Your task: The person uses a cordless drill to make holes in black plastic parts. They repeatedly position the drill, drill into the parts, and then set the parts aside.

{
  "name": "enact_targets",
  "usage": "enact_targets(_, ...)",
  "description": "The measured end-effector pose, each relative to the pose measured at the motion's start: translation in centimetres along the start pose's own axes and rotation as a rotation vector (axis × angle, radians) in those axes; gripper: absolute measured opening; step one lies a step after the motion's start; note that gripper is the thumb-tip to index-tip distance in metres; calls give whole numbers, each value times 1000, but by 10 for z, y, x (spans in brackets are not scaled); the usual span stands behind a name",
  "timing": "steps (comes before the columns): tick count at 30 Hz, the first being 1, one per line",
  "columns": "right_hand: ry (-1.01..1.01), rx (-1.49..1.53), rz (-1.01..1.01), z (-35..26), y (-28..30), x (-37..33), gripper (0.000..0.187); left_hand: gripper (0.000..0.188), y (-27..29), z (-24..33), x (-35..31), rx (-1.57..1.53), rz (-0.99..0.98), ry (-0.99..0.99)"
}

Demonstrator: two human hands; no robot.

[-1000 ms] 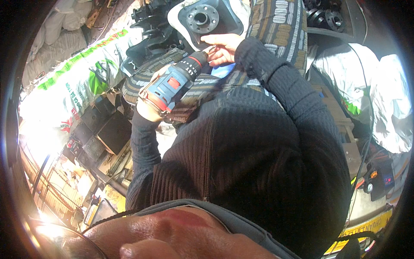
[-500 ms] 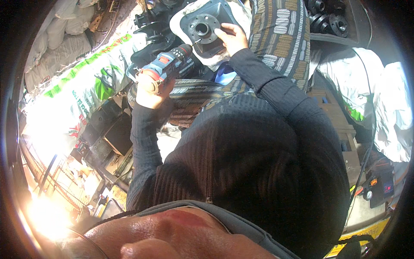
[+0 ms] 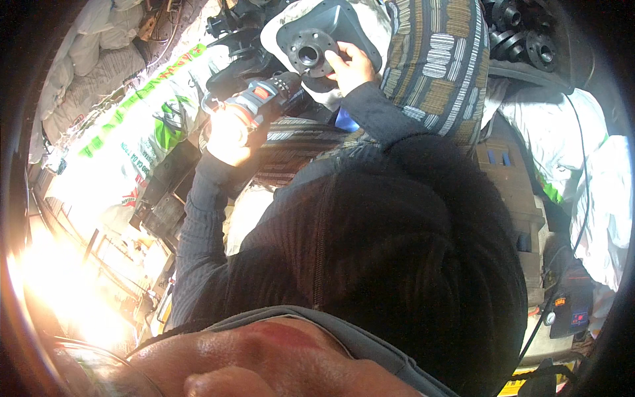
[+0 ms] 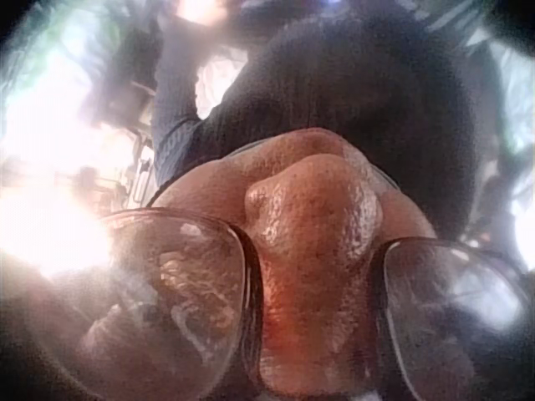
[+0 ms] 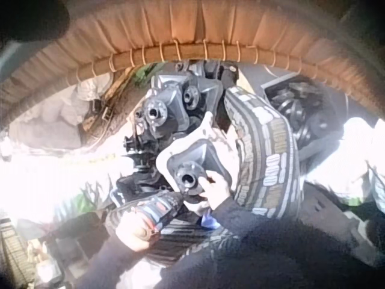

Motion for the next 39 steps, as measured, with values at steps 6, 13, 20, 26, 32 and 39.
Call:
enact_targets(6,31,-1,58,-2,-4,-5,34,49,-2,0,9,-539,31,285)
enact_targets(13,65,4,75,5,0,-5,36,49,-22,-11,9,-329,-33,315)
enact_targets(20,78,58,-35,6,1,10,36,42,-20,17,-14,-300,248,304)
enact_targets(26,66,13,-70,-14,-1,2,31,72,-68,62,-90,-812,190,385)
enact_targets(32,346,-446,-370,-74,-89,3,38,82,-112,79,-129,-902,160,307)
enact_targets(39,705,-972,-303,-80,-239,125,40,56,-107,31,-187,-1198,605,552)
Point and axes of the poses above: each hand's wrist, its own x-axis towards the middle knuckle, its own y-axis out of the back of the hand, z = x × y, the point moved 3 cm from there along x, towards the middle knuckle, and after that the axes turned 5 degrees about -y, right-handed, at the moved point
